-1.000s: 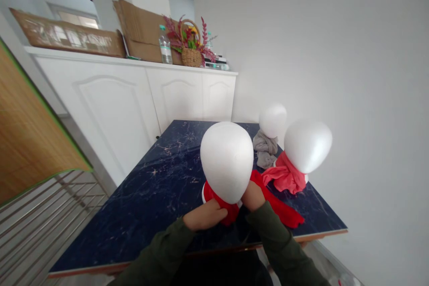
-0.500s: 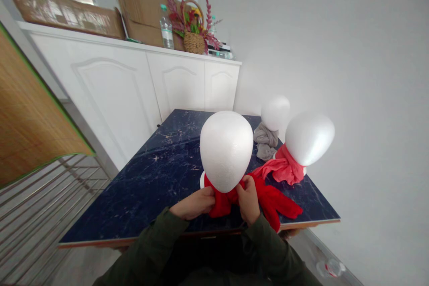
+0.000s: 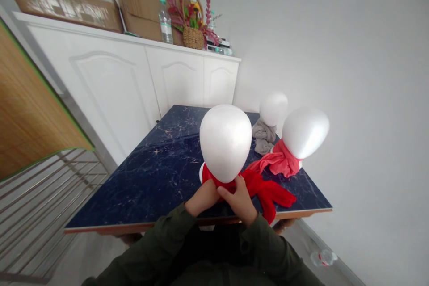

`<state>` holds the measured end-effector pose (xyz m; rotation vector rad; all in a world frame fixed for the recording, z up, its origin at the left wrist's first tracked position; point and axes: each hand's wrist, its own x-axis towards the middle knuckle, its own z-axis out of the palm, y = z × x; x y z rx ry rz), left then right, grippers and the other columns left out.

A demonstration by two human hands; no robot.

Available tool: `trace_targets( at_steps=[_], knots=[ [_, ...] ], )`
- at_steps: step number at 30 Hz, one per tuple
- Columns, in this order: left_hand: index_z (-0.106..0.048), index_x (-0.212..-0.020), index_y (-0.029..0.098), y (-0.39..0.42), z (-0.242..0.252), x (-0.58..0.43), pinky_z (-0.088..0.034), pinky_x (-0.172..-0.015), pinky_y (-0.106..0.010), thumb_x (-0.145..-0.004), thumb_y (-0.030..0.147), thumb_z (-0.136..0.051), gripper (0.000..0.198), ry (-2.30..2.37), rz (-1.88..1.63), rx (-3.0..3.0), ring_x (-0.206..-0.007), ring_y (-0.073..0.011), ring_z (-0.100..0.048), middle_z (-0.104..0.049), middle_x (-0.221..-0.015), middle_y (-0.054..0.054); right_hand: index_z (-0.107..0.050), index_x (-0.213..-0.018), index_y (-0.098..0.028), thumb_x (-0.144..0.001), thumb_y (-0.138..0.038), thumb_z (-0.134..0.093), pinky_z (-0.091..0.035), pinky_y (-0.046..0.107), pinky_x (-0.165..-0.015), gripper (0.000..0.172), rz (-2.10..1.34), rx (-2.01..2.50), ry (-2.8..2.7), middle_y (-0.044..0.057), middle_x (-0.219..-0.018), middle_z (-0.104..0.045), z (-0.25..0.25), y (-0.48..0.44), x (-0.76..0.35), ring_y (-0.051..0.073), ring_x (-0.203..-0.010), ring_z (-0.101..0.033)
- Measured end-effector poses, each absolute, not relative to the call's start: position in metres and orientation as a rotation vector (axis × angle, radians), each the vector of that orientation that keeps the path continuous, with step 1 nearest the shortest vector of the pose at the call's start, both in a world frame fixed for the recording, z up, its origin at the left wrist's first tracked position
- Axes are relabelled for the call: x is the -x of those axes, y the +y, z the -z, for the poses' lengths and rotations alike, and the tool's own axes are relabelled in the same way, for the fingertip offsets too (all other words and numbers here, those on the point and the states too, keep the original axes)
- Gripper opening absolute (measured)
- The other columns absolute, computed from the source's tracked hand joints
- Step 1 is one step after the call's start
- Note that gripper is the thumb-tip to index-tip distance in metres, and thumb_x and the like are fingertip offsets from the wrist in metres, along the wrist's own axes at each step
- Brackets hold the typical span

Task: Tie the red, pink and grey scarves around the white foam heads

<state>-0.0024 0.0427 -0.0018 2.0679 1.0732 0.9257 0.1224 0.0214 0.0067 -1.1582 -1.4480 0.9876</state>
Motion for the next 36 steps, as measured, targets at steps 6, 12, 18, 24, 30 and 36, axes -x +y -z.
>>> trace_targets(
  at_steps=[6,12,18,24,30,36],
  knots=[
    [-0.062,-0.104,0.014,0.025,-0.018,-0.002,-0.04,-0.093,-0.033,-0.075,0.016,-0.049,0.032,0.931,-1.012,-1.463,-0.099,-0.0211,-0.056,-0.065,-0.101,-0.008,-0.057,-0.101,-0.016,-0.065,-0.038,-0.067,-0.043,0.033,-0.079,0.043,-0.693,1.228,-1.781,0.007,-0.096,-0.06,-0.017,0.014,-0.129,0.021,-0.089,-0.055],
    [-0.063,-0.097,0.012,0.029,-0.02,0.004,-0.045,-0.081,-0.028,-0.063,0.008,-0.06,0.035,0.854,-1.016,-1.044,-0.082,-0.0171,-0.06,-0.068,-0.087,-0.006,-0.062,-0.088,-0.018,-0.081,-0.028,-0.05,-0.043,0.026,-0.066,0.017,-0.691,1.092,-2.001,0.003,-0.078,-0.065,-0.031,0.022,-0.137,0.016,-0.071,-0.058],
    [-0.063,-0.082,0.009,0.041,-0.023,0.007,-0.044,-0.054,-0.02,-0.065,0.007,-0.054,0.019,0.905,-0.953,-0.781,-0.054,-0.0101,-0.056,-0.065,-0.065,-0.004,-0.054,-0.084,-0.016,-0.072,-0.014,-0.047,-0.043,0.031,-0.073,0.013,-0.346,1.208,-1.774,0.006,-0.082,-0.057,-0.009,0.032,-0.136,0.019,-0.078,-0.053],
    [-0.062,-0.081,0.01,0.042,-0.021,-0.004,-0.045,-0.054,-0.021,-0.062,0.008,-0.062,0.02,0.888,-0.973,-0.687,-0.056,-0.0121,-0.059,-0.065,-0.066,-0.004,-0.052,-0.077,-0.017,-0.068,-0.024,-0.056,-0.041,0.037,-0.077,0.012,-0.16,1.252,-1.83,0.006,-0.079,-0.054,0.003,0.026,-0.128,0.023,-0.083,-0.05],
    [-0.063,-0.088,0.01,0.045,-0.031,0.013,-0.047,-0.07,-0.023,-0.058,0.011,-0.069,0.03,0.864,-0.792,-0.791,-0.073,-0.0145,-0.063,-0.068,-0.081,-0.008,-0.06,-0.076,-0.017,-0.074,-0.019,-0.047,-0.043,0.026,-0.065,0.013,-0.608,1.187,-1.838,0.003,-0.073,-0.062,0.007,0.045,-0.146,0.016,-0.069,-0.056],
    [-0.063,-0.09,0.011,0.055,-0.048,0.05,-0.048,-0.075,-0.028,-0.064,0.02,-0.065,0.028,0.996,-0.744,-0.979,-0.081,-0.0173,-0.063,-0.068,-0.089,-0.007,-0.063,-0.079,-0.016,-0.072,-0.015,-0.041,-0.042,0.03,-0.075,0.023,-0.432,1.365,-1.7,0.006,-0.086,-0.066,0.005,0.062,-0.174,0.019,-0.081,-0.058]
  ],
)
